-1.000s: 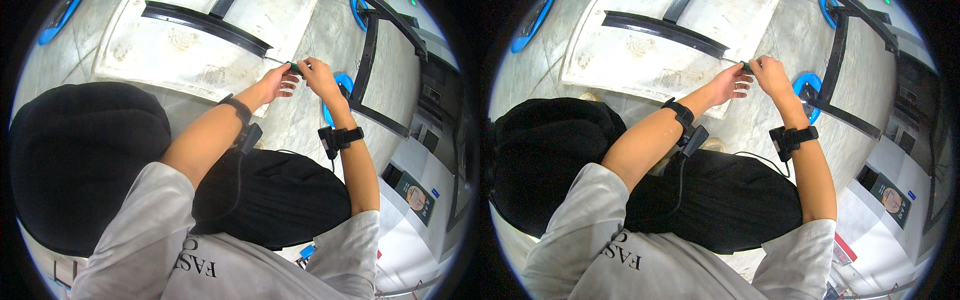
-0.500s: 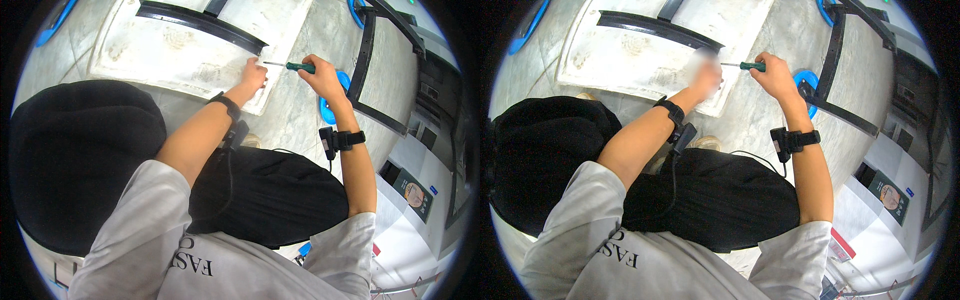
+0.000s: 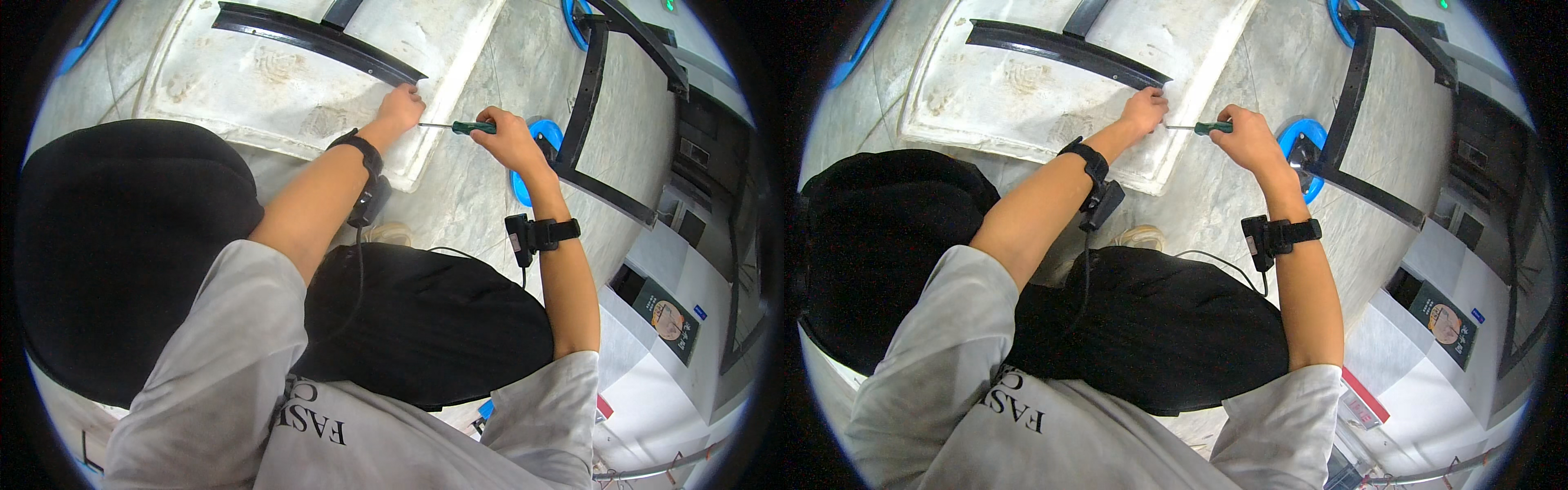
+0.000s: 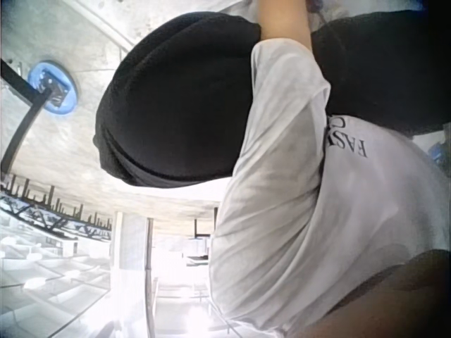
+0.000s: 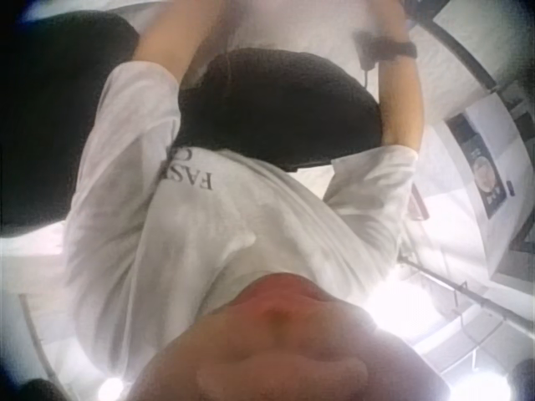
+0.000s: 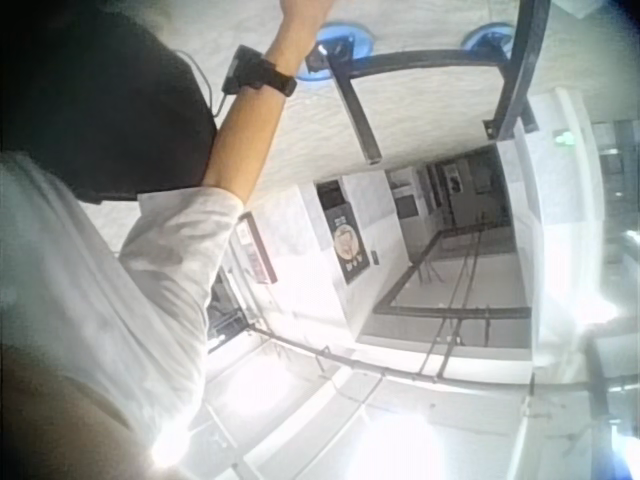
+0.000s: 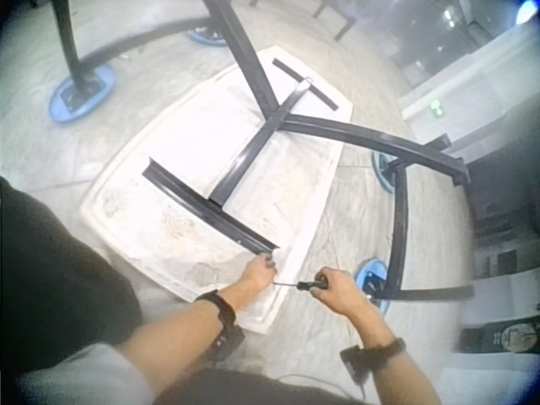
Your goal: The person uses a socket wrench to tighten bolts on a metal table frame and later uses a screwdriver to adjust another part of the frame.
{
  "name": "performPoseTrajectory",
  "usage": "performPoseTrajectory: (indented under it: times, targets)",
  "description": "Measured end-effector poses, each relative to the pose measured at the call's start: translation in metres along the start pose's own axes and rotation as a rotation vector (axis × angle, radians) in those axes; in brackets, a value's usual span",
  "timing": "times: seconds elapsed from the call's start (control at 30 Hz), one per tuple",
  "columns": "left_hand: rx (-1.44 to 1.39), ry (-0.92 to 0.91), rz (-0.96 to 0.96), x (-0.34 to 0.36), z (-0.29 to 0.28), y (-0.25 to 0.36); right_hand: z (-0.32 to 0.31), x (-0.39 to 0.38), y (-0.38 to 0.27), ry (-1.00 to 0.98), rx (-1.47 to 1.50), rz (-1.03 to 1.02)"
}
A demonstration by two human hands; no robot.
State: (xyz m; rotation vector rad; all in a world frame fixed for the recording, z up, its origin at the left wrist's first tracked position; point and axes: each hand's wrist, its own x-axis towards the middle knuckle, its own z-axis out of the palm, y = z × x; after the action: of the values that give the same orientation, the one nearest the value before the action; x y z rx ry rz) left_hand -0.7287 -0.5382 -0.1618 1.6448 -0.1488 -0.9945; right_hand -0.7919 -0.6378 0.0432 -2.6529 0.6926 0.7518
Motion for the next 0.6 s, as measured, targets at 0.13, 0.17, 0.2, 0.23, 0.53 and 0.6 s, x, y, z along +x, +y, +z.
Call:
performPoseTrajectory:
  times: [0.13,0.17,0.2,0.23,0.53,0.6]
  targets:
    - [-0.019,-0.037,-0.09,-0.001,-0.002,0.012,0.002,-0.001,0.009,0.031,0.008,0.007]
    - [-0.018,-0.041,-0.09,-0.003,-0.004,0.017,0.002,-0.002,0.011,0.034,0.013,0.002]
    - [-0.088,-0.071,-0.151,-0.006,-0.007,0.023,0.001,-0.003,0.011,0.036,0.014,0.007]
    - [-0.157,-0.102,-0.212,-0.01,-0.009,0.028,0.0,-0.003,0.011,0.036,0.025,0.008]
    - [-0.164,-0.029,-0.152,-0.041,-0.009,-0.001,0.002,0.004,0.014,0.0,0.001,0.031]
    - [-0.015,-0.021,-0.132,-0.046,-0.007,-0.01,0.002,0.004,0.012,0.002,-0.011,0.017]
